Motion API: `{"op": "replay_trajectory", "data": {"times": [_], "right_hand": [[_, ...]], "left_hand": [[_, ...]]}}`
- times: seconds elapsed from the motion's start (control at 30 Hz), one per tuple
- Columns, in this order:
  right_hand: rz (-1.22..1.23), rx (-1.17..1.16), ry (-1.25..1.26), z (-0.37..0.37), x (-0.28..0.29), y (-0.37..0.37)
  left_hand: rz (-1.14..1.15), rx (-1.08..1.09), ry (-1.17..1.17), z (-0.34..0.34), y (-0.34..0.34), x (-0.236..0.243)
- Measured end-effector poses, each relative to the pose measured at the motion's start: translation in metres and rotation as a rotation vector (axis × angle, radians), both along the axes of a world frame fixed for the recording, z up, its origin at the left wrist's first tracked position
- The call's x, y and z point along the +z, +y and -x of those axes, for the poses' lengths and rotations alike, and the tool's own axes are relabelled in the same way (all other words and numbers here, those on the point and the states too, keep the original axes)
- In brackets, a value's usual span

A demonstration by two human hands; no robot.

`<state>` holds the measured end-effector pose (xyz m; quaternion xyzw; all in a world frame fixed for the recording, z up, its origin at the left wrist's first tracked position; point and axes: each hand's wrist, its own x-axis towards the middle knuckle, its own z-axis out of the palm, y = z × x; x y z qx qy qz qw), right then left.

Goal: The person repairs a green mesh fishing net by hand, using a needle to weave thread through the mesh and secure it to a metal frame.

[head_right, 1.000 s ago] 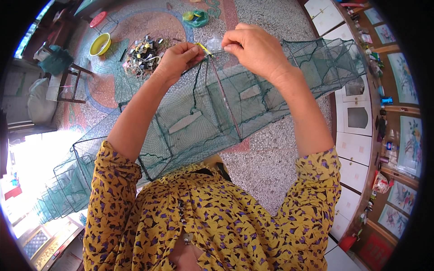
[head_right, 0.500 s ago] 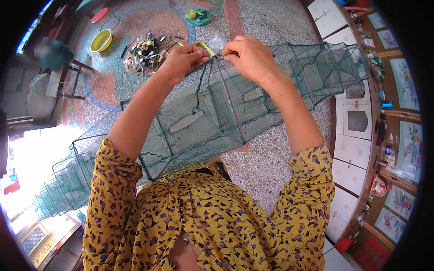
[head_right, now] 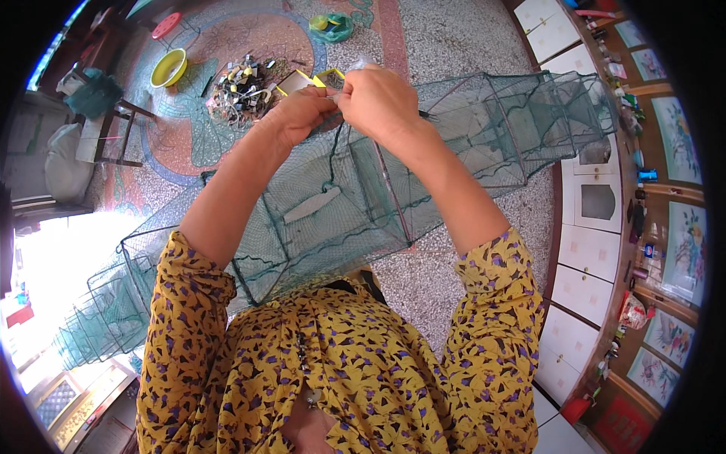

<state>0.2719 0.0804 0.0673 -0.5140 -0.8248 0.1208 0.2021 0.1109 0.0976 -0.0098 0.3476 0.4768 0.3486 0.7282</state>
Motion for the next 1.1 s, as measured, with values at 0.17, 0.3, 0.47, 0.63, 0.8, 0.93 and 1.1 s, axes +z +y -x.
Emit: {"op": "replay_trajectory", "data": {"times": [0.17, 0.3, 0.47, 0.63, 0.8, 0.93, 1.1], "right_hand": [[-0.164, 0.037, -0.135, 0.019, -0.004, 0.006], [-0.195, 0.250, 0.401, 0.065, -0.011, 0.019], [-0.160, 0.437, 0.919, 0.074, 0.082, 0.018], [-0.160, 0.425, 1.183, 0.029, 0.172, -0.002], [-0.047, 0.631, 1.317, -0.008, 0.179, -0.006], [0.069, 0.533, 1.408, -0.031, 0.160, -0.008], [0.062, 0.257, 1.255, -0.056, 0.136, -0.031]], "left_hand": [[0.020, 0.034, 0.012, -0.006, -0.003, 0.004], [-0.104, 0.155, -0.387, -0.013, -0.020, 0.024], [-0.259, 0.086, -0.012, -0.005, -0.017, 0.027], [-0.620, -0.123, 0.050, -0.006, -0.019, 0.037], [-0.670, -0.278, 0.061, 0.001, -0.015, 0.044], [-0.620, -0.239, 0.082, 0.003, -0.011, 0.047], [-0.692, -0.222, 0.375, 0.005, -0.010, 0.054]]}}
